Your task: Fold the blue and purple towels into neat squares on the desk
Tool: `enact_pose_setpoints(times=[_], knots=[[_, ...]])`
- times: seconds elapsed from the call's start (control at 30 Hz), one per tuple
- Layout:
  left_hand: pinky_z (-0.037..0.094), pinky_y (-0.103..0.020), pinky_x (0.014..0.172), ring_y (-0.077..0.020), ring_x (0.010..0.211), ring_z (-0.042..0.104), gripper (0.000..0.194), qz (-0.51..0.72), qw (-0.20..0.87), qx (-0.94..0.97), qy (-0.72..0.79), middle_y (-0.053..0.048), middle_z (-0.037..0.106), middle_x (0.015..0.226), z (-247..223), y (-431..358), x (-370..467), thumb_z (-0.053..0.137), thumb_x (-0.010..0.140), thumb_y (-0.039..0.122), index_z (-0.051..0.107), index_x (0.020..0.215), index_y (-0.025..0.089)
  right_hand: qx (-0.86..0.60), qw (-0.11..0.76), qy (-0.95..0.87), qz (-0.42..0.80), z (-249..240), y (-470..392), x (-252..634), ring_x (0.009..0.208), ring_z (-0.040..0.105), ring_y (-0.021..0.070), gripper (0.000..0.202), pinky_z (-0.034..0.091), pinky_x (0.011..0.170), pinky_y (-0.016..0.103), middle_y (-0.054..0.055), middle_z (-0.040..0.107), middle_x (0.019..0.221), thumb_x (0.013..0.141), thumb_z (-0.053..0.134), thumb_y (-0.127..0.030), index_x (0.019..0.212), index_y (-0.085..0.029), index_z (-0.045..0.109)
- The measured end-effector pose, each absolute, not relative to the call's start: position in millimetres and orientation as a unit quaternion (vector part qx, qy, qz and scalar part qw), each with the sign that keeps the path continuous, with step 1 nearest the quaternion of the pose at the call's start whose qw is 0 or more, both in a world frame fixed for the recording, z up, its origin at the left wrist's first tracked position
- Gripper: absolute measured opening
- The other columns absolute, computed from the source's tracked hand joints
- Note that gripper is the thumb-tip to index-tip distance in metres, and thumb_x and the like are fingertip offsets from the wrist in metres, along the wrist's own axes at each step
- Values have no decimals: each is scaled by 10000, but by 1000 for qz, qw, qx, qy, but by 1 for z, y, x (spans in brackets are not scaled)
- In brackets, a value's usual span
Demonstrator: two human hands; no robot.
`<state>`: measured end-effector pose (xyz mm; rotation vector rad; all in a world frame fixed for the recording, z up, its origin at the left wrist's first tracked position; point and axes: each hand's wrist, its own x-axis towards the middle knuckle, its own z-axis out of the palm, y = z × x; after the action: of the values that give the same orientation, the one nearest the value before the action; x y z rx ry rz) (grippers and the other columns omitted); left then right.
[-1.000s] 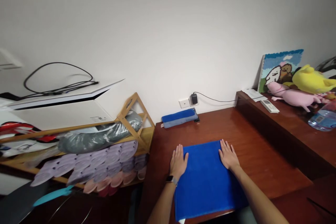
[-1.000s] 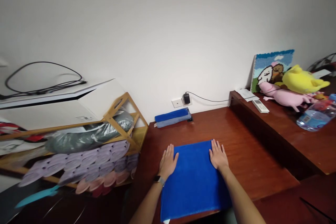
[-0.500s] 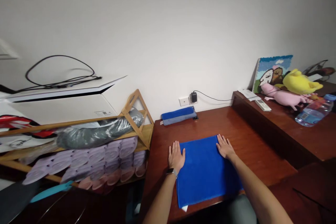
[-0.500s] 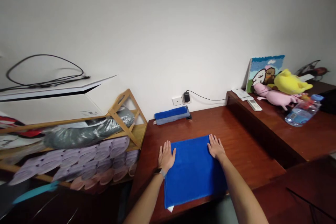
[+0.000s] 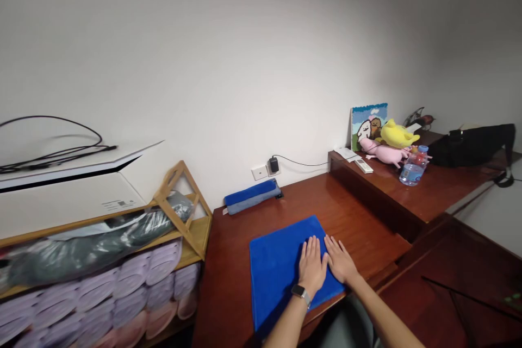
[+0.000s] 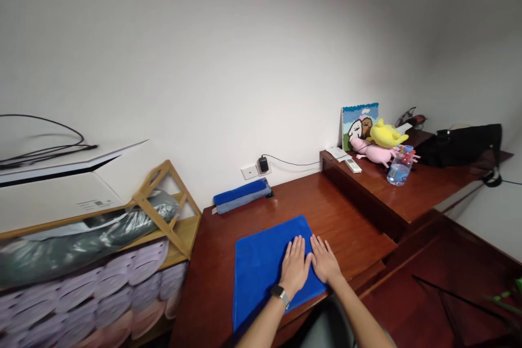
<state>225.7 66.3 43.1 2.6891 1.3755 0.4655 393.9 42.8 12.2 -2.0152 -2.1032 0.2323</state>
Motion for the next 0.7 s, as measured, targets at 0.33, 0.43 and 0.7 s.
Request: enact_pose_setpoints(times=[0.33, 0.43, 0.7], knots=[[288, -525, 1292, -275, 1587, 231, 662, 156, 73, 868, 466, -90, 278, 1705, 14, 69, 260, 241, 1072, 456, 163, 1669, 180, -668, 83, -738, 44, 11, 42, 392, 1594, 201, 265, 655, 207, 1295, 503, 19, 231, 1710, 1016, 321, -308, 1662, -250, 228], [274, -524, 1295, -276, 1586, 233, 675, 155, 68, 864, 475, -114, 304, 1694, 17, 68, 261, 239, 1071, 488, 217, 1662, 162, -672, 89, -733, 56, 15, 42, 392, 1589, 225, 257, 623, 190, 1300, 494, 25, 273, 1700, 1034, 289, -309, 1653, -242, 277], [263, -523, 1290, -302, 1569, 297, 730, 118, -1, 794, 597, -163, 366, 1664, 13, 65, 126, 262, 1057, 549, 354, 1621, 95, -688, 104, -714, 78, 18, 40, 392, 1592, 215, 228, 615, 186, 1301, 490, 24, 252, 1709, 1075, 186, -386, 1658, -199, 253]])
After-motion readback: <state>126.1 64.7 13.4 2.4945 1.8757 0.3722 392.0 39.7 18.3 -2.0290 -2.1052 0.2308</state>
